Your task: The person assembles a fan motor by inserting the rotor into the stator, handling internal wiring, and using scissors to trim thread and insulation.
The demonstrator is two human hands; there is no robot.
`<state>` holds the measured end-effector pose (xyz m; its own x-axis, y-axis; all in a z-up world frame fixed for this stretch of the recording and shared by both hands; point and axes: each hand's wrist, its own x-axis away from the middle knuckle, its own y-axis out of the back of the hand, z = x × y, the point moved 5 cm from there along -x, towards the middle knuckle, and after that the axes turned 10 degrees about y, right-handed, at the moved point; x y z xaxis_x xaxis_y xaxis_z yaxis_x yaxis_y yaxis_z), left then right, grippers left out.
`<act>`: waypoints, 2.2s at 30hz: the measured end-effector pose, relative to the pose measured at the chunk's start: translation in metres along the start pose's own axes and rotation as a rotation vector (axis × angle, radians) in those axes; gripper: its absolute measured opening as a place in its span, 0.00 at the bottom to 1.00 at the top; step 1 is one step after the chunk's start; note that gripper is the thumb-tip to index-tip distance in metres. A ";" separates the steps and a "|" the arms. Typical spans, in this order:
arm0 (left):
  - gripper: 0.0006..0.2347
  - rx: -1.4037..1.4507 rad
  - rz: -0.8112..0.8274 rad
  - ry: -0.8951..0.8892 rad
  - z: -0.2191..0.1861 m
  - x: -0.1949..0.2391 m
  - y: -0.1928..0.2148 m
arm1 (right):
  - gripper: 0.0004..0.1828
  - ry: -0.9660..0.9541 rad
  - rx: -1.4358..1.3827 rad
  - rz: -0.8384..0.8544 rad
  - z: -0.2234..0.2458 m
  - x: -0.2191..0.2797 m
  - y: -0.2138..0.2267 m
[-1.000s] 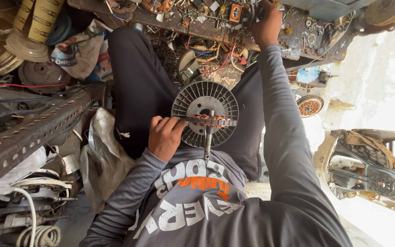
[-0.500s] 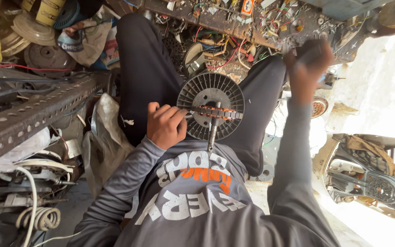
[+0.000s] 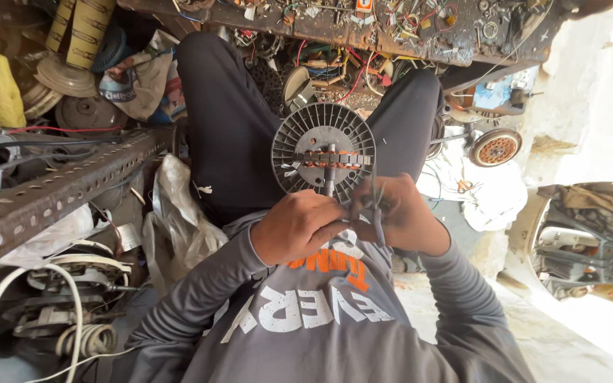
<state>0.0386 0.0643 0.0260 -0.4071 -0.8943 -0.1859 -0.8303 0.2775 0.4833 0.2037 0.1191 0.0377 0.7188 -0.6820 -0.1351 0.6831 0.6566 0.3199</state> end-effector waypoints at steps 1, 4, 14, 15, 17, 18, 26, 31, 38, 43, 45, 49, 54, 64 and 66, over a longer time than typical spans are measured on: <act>0.06 0.019 -0.008 -0.002 0.001 0.003 0.001 | 0.14 0.005 -0.050 0.011 0.000 0.000 -0.003; 0.05 0.251 -0.143 0.121 0.008 0.009 0.006 | 0.21 -0.011 -0.297 -0.217 -0.005 0.004 -0.006; 0.09 0.644 -0.583 0.314 0.021 0.018 -0.014 | 0.28 -0.058 0.005 -0.086 0.000 0.027 -0.045; 0.09 0.666 -0.582 0.304 0.021 0.018 -0.014 | 0.28 -0.075 0.043 -0.096 -0.001 0.027 -0.047; 0.09 0.712 -0.583 0.280 0.020 0.017 -0.013 | 0.28 -0.084 0.075 -0.106 -0.002 0.027 -0.047; 0.09 0.685 -0.585 0.278 0.019 0.017 -0.012 | 0.28 -0.074 0.067 -0.105 -0.001 0.027 -0.047; 0.08 0.629 -0.627 0.288 0.015 0.019 -0.008 | 0.27 -0.044 0.132 -0.082 0.002 0.026 -0.044; 0.08 0.764 -0.581 0.343 0.019 0.023 -0.011 | 0.29 -0.101 0.239 -0.037 -0.004 0.030 -0.041; 0.07 0.858 -0.502 0.358 0.027 0.026 -0.014 | 0.28 -0.067 0.306 -0.069 -0.007 0.032 -0.036; 0.06 0.847 -0.486 0.391 0.043 0.032 -0.008 | 0.21 0.105 0.333 -0.108 -0.009 0.019 -0.018; 0.06 0.798 -0.493 0.415 0.051 0.037 0.002 | 0.19 -0.089 -0.057 -0.157 -0.026 0.009 0.001; 0.07 0.888 -0.520 0.509 0.065 0.037 0.006 | 0.17 -0.114 0.049 -0.119 -0.031 -0.008 0.037; 0.06 0.921 -0.556 0.430 0.051 0.030 0.007 | 0.27 0.050 0.136 0.146 -0.014 -0.016 0.006; 0.07 0.813 -0.513 0.282 0.030 0.018 0.002 | 0.26 0.008 0.165 0.139 -0.024 -0.002 -0.024; 0.07 0.842 -0.501 0.305 0.032 0.018 0.002 | 0.25 -0.050 0.129 0.113 -0.032 0.003 -0.026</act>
<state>0.0174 0.0598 -0.0039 0.0760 -0.9938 0.0808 -0.9238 -0.1006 -0.3693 0.1921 0.1103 -0.0013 0.7802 -0.6239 -0.0457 0.5741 0.6851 0.4483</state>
